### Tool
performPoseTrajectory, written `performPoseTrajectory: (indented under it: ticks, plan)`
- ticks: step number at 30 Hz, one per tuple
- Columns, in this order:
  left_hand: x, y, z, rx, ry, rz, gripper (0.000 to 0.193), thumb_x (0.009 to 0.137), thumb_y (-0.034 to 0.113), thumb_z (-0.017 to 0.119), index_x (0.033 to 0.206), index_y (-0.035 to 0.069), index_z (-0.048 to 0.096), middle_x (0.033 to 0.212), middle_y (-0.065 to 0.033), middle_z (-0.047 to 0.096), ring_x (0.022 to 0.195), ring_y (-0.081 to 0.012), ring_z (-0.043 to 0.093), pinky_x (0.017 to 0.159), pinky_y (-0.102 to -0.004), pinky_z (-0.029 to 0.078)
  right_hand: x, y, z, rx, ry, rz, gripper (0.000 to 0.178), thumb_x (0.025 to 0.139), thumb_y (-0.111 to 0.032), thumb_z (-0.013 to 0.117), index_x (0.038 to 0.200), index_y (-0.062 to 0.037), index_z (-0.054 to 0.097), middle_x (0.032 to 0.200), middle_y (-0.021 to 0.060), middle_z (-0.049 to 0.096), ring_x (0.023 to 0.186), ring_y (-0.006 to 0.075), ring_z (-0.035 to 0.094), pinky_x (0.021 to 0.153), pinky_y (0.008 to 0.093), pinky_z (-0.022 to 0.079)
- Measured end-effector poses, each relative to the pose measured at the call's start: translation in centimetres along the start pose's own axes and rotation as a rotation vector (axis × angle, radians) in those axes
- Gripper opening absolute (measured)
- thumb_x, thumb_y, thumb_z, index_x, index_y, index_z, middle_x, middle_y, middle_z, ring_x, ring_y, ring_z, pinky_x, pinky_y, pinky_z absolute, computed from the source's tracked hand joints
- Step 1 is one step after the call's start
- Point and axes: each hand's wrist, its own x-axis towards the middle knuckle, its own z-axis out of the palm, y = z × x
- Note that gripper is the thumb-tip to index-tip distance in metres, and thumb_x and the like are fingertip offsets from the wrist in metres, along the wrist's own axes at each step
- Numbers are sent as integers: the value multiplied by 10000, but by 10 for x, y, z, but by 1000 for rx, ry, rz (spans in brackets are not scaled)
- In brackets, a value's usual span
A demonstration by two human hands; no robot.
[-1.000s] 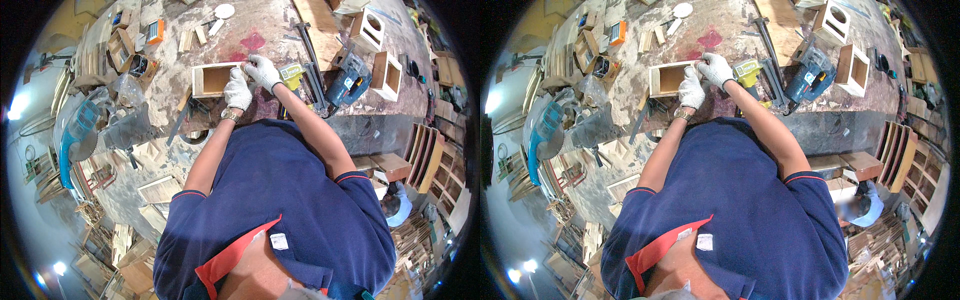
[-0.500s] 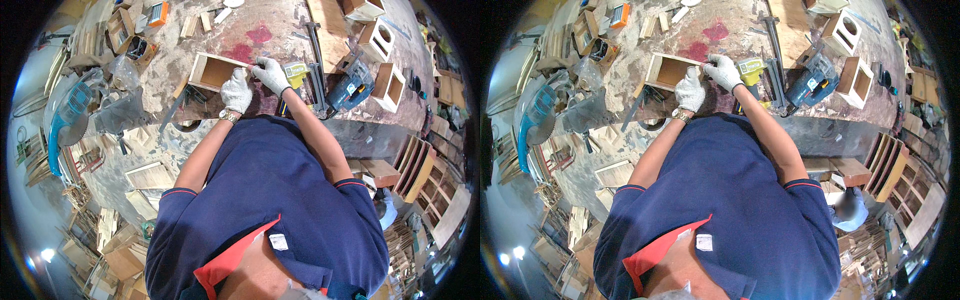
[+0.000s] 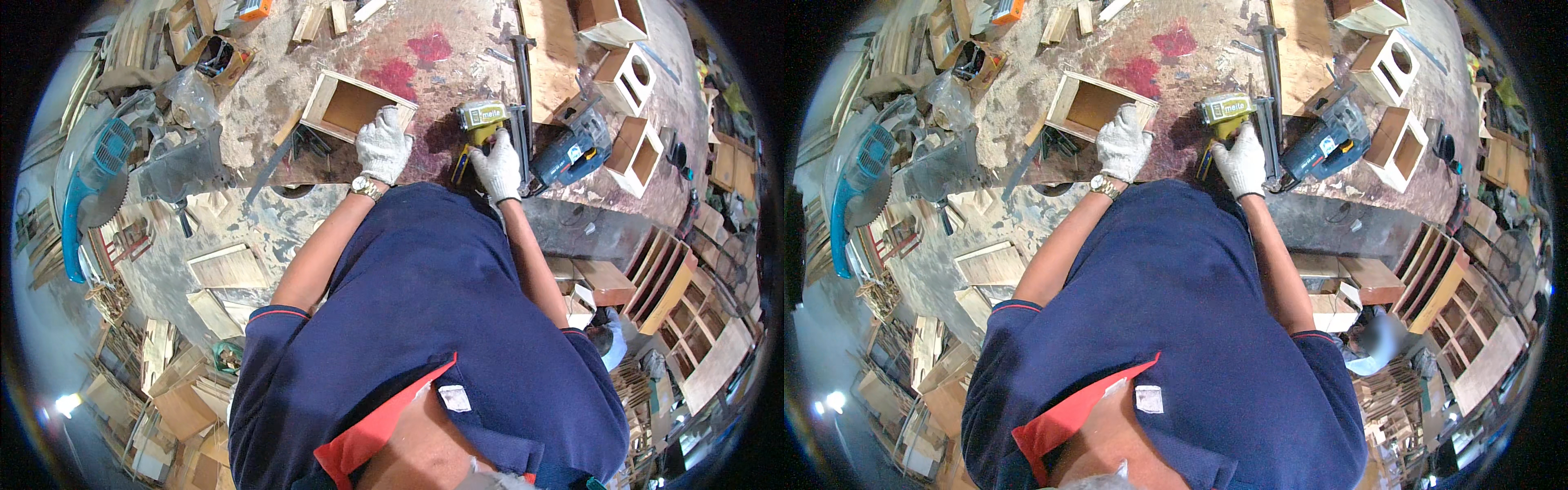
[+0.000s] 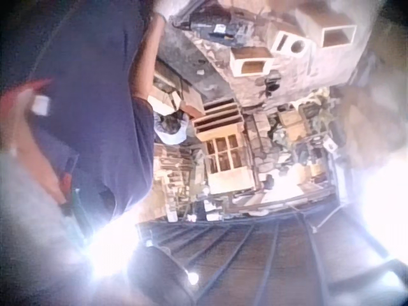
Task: The person assembles small wooden boxes by aligning pieces and fastening them with a nail gun, then drills holes into a flat wooden piece. The person handles multiple box components and uses power tools to join and modify the wood.
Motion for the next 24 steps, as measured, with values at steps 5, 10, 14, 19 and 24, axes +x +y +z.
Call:
performPoseTrajectory:
  ticks: [5, 10, 14, 19, 24]
  plan:
    - [0, 1, -2, -8, 21, 45, 418, 898, 407, 714, 1099, 76, 556, 868, -164, 680, 722, -362, 685, 649, -488, 553, 6, -28, -12, -15, -59, 183, 585, 780, -249, 772, 1242, -70, 460, 980, 267, 703, 929, 463, 696, 816, 506, 544]
    - [1, 2, -8, 8, -91, 47, 427, 883, 391, 728, 1114, 75, 557, 863, -141, 671, 734, -333, 695, 657, -458, 555, 17, -55, -93, 20, -35, 10, 663, 801, -257, 806, 1318, -46, 449, 1049, 264, 722, 955, 437, 720, 830, 474, 568]
    - [2, 2, -13, 91, -177, 79, 478, 814, 348, 773, 1130, 73, 543, 926, -114, 676, 802, -286, 707, 722, -412, 559, 64, -76, -125, 119, -274, -171, 666, 858, -248, 782, 1402, -42, 458, 962, 172, 728, 742, 297, 719, 676, 411, 577]
    - [-2, 3, -13, 25, -194, 46, 562, 744, 296, 815, 1189, 70, 558, 1005, -145, 674, 867, -316, 688, 763, -441, 548, 137, -94, -126, 391, -793, 64, 414, 933, -225, 746, 1252, -12, 589, 837, 16, 686, 600, 64, 601, 510, 243, 498]
    - [-7, 0, -8, 36, -149, 61, 494, 788, 294, 771, 1181, 65, 578, 1109, -174, 684, 882, -320, 684, 773, -450, 551, 177, -97, -99, 408, -996, 142, 364, 950, -260, 752, 1141, 19, 618, 743, 1, 627, 500, 52, 556, 437, 214, 440]
